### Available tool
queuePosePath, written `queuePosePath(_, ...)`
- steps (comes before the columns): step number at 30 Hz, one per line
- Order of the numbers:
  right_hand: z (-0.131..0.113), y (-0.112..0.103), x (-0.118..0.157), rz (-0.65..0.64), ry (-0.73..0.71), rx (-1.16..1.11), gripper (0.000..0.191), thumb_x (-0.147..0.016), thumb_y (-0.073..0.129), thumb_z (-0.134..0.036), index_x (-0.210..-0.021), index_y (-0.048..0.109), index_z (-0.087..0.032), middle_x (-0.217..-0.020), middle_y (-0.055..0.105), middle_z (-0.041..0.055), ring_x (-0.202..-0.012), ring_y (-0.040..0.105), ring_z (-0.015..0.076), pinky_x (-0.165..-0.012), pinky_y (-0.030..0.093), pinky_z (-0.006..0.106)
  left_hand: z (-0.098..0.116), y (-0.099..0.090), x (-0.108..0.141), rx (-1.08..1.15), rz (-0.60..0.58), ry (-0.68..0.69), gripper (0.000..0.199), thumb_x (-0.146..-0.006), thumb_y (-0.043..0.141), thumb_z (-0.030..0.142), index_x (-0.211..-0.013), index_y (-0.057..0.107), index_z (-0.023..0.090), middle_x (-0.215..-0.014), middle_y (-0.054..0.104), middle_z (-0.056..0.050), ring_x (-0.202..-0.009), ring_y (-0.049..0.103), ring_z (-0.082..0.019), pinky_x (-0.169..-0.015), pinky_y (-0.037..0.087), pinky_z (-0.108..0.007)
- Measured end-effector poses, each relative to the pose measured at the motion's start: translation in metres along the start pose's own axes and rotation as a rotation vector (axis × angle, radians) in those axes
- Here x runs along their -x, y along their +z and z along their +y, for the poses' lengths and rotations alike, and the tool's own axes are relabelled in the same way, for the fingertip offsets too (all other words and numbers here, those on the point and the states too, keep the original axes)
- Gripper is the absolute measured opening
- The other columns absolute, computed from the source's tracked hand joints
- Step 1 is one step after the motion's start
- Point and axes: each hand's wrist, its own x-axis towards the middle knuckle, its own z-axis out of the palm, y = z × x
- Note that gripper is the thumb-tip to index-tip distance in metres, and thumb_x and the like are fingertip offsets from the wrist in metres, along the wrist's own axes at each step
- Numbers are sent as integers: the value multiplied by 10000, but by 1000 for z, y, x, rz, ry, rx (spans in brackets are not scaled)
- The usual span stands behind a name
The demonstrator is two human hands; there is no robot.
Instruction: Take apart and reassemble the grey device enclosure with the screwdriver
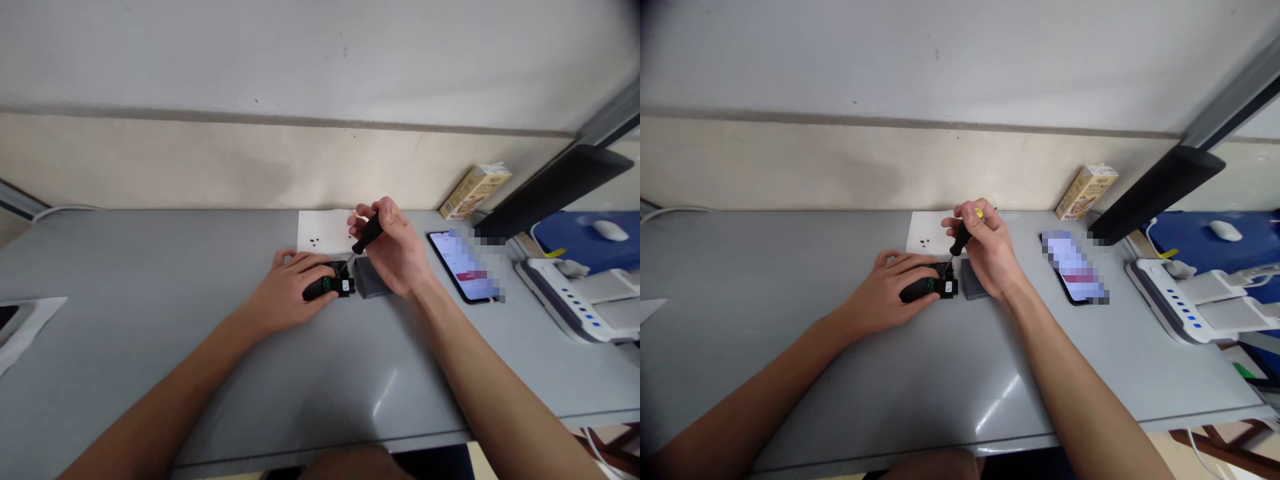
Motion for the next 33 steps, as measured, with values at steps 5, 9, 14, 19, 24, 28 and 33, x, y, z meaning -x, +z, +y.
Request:
queuePosePath(5, 6, 1, -2, 41, -22, 116, 520, -832, 716, -659, -771, 402, -249, -638, 419, -69, -490, 408, 88, -492, 348, 265, -1, 1, 1, -2, 4, 14, 213, -991, 631, 395, -1174, 680, 297, -1370, 672, -20, -1262, 622, -240, -1110, 293, -471)
queuePosePath(9, 3, 5, -4, 38, 14, 87, 498, -886, 528, -768, -884, 540, -270, -635, 416, -46, -532, 439, 127, -533, 409, 295, -1, 2, 1, -12, 6, 9, 217, -993, 628, 396, -1179, 680, 296, -1363, 678, -28, -1253, 627, -245, -1104, 291, -476)
queuePosePath(14, -1, 3, -1, 41, 24, 16, 370, -868, 673, -613, -904, 570, -260, -884, 579, 9, -766, 610, 144, -694, 513, 304, 0, 1, 0, -9, 6, 11, 218, -991, 628, 390, -1176, 687, 292, -1365, 678, -31, -1256, 626, -253, -1113, 291, -481)
queuePosePath(19, 4, 4, 1, 83, -20, 90, 573, -765, 825, -557, -792, 339, -255, -746, 508, -62, -532, 484, 85, -510, 399, 259, 0, 1, 0, -13, 13, 11, 228, -985, 631, 386, -1184, 692, 293, -1370, 677, -35, -1242, 632, -261, -1117, 293, -488)
queuePosePath(24, 1, 10, 0, 62, -51, 133, 484, -863, 622, -720, -823, 457, -267, -605, 381, -69, -464, 391, 103, -469, 362, 284, 1, 1, 0, -17, 11, 7, 223, -981, 630, 383, -1173, 696, 288, -1366, 678, -38, -1238, 634, -267, -1118, 293, -488)
queuePosePath(28, -6, 8, -1, 34, -19, 97, 454, -888, 575, -720, -886, 579, -266, -737, 544, -7, -637, 580, 147, -596, 481, 319, 1, 2, 0, -8, 17, 3, 211, -996, 610, 396, -1156, 690, 284, -1366, 679, -33, -1242, 632, -260, -1110, 294, -481)
queuePosePath(33, -2, 4, 0, 62, -4, 144, 527, -787, 722, -709, -807, 458, -253, -829, 593, -10, -687, 625, 133, -615, 497, 297, 0, 3, 1, -14, 25, 11, 211, -1001, 608, 398, -1169, 674, 288, -1383, 669, -35, -1252, 627, -258, -1108, 285, -482)
